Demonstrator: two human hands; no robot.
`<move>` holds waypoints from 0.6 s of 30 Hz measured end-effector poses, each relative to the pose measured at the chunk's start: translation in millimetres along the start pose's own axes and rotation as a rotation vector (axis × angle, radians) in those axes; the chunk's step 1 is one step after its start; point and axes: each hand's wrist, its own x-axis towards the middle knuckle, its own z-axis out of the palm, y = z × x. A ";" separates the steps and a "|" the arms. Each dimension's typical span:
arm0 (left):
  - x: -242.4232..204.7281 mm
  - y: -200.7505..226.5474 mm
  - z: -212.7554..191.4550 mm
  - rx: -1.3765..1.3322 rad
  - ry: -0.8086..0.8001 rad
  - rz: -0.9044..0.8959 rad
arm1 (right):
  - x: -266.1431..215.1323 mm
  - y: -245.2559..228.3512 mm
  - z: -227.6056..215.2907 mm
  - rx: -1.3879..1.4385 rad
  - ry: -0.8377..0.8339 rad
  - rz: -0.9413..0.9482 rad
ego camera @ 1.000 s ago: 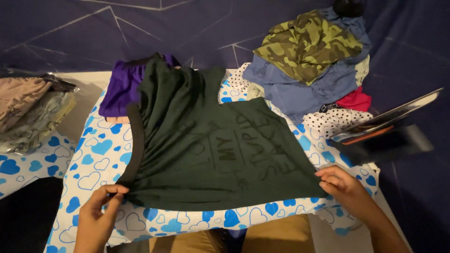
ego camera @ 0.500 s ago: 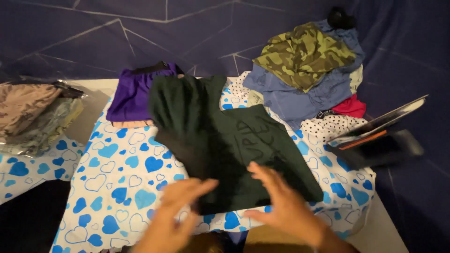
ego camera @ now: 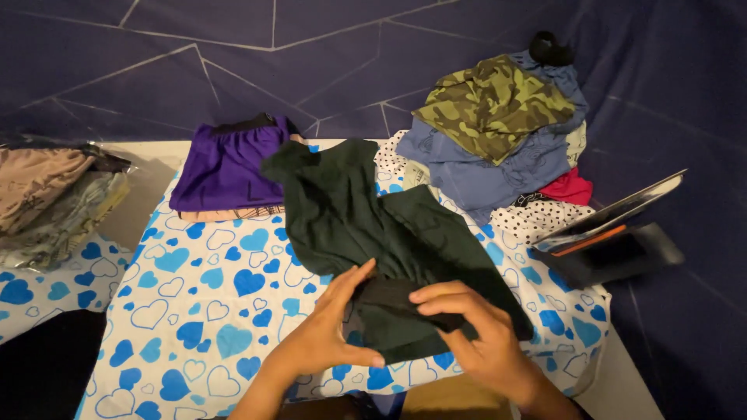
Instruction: The person is smoothing out a green t-shirt and then ironing it on a surface covered with a heart-patterned cloth.
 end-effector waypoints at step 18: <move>18.2 43.6 -75.7 1.136 0.658 0.623 | 57.3 -24.2 -99.8 -0.487 0.235 0.104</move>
